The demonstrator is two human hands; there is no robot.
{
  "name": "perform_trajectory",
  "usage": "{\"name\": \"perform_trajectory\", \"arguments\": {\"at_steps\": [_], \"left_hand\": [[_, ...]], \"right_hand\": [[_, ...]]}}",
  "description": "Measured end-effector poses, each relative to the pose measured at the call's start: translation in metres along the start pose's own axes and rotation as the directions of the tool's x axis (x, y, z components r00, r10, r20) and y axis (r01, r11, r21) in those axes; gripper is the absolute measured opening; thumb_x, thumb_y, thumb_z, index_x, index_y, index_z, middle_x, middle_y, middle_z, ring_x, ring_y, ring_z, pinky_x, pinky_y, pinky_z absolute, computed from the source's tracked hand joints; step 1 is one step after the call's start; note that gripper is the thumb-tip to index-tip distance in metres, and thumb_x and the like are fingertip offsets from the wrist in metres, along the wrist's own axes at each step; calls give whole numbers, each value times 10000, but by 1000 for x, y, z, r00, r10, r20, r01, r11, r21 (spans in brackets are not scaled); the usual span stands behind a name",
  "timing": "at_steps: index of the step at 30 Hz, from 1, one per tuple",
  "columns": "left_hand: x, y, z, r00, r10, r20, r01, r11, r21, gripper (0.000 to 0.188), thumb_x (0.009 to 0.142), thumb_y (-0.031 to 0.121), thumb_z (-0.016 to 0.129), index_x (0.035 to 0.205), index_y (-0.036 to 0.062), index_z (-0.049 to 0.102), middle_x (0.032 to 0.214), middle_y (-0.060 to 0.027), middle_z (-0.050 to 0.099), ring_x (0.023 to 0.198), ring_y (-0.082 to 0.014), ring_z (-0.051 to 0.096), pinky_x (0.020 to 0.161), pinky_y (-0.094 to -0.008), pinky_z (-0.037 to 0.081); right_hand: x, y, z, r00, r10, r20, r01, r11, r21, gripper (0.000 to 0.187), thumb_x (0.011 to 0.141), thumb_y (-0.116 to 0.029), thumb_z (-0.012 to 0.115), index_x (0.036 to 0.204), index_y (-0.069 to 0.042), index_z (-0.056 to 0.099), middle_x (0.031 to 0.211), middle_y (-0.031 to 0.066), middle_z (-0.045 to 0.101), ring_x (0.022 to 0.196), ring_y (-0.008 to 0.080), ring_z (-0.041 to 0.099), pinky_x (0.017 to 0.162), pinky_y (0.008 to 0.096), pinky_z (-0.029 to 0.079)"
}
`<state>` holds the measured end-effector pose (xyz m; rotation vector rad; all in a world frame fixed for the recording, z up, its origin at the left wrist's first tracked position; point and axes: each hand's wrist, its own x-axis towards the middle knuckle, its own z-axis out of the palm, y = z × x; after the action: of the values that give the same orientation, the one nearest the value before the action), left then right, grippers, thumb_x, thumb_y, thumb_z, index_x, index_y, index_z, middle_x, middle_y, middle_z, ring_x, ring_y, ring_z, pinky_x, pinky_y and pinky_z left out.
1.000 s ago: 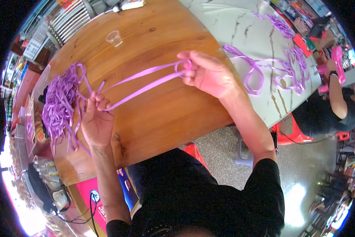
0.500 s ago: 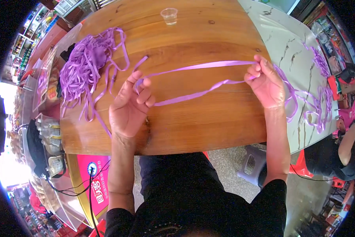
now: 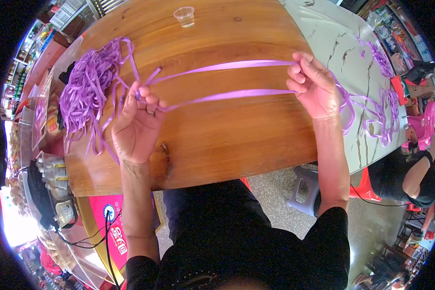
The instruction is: The person ties knots in a purple ribbon by hand, pulling the material through loops to create small bundles. They repeat this process along the length of the ribbon, occasionally dipping their fingers into a small cup of liquid.
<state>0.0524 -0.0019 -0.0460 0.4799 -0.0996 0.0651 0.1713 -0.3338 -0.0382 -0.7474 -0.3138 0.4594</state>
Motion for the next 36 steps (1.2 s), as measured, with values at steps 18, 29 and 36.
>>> {"name": "perform_trajectory", "arguments": {"at_steps": [18,29,36], "left_hand": [[14,1,-11,995,103,13,-100,983,-151,304,901,62,489,1202,19,490,1167,-123,546,1091,-259,504,989,-452,377],[13,4,-18,992,126,-32,-129,981,-142,331,888,37,509,1216,18,471,1154,-124,543,1094,-252,502,1032,-460,345],[12,0,-4,971,229,-67,-197,927,318,325,876,-1,525,1200,7,497,1049,-81,568,1024,-200,536,930,-389,429]], "right_hand": [[-8,8,-3,993,-6,-116,-19,976,-219,189,903,-74,519,1058,12,584,828,87,570,682,117,467,603,238,363],[-8,13,-7,994,15,-104,-40,970,-241,195,906,-64,503,1060,30,579,877,123,605,672,125,493,629,257,375],[-10,13,-6,994,11,-109,-30,983,-179,183,910,-76,502,1053,-6,592,828,48,563,706,117,463,701,302,382]]}}
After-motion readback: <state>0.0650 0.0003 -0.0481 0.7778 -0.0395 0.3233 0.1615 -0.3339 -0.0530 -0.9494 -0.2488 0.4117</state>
